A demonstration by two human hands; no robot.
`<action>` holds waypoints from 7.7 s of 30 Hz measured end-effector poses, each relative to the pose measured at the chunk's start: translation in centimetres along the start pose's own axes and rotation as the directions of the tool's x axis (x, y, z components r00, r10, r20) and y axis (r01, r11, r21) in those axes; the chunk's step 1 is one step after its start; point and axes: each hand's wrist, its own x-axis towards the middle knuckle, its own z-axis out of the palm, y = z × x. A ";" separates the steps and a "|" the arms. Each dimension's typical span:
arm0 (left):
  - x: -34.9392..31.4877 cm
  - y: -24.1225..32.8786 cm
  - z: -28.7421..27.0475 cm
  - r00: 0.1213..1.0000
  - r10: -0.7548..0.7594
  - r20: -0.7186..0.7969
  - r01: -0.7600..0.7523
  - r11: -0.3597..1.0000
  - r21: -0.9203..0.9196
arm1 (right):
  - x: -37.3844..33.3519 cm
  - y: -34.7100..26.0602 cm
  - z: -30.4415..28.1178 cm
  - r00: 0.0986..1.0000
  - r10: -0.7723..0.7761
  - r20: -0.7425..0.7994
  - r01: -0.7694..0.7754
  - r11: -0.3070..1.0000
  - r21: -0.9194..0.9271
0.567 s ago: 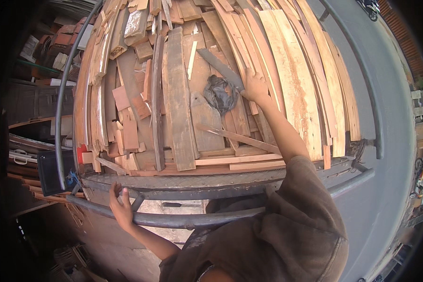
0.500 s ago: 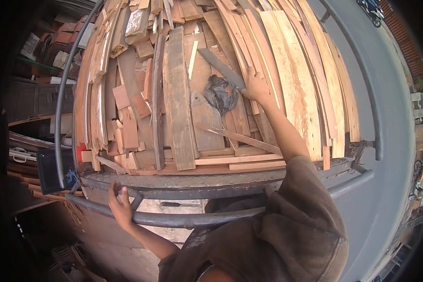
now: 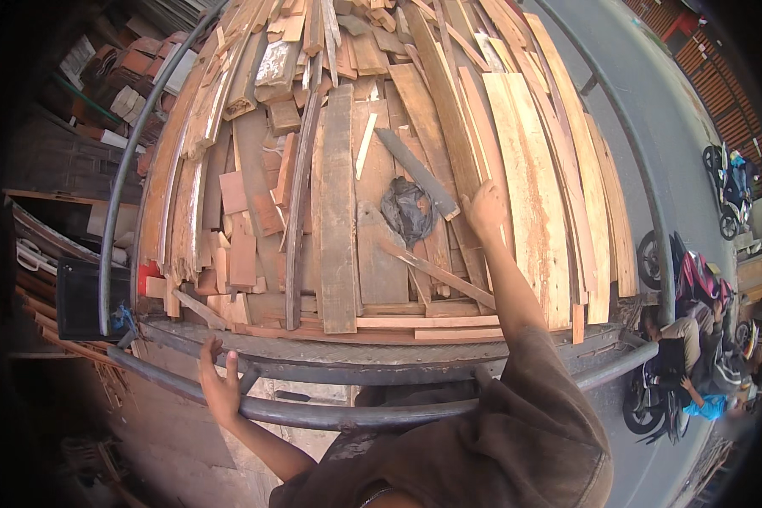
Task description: The person picks up pieces of wood from a pile on the ground and loads them onto the back of a truck. They continue to gather and stack various wooden planks and scraps onto the truck bed throughout the video.
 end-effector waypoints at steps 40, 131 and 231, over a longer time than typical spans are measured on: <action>0.9 1.8 -0.1 0.994 0.100 -0.037 -0.100 0.995 0.009 | 32.9 -23.6 -17.8 0.981 -0.059 -0.184 0.152 0.821 0.550; -1.2 -0.2 0.4 0.996 0.051 -0.069 -0.050 0.999 0.014 | 0.3 6.7 -7.9 0.973 -0.223 -0.067 0.187 0.918 -0.349; 0.3 1.0 -0.4 0.992 0.063 0.112 -0.069 0.997 0.046 | 0.0 -20.8 9.5 0.971 -0.128 0.203 0.046 0.929 0.367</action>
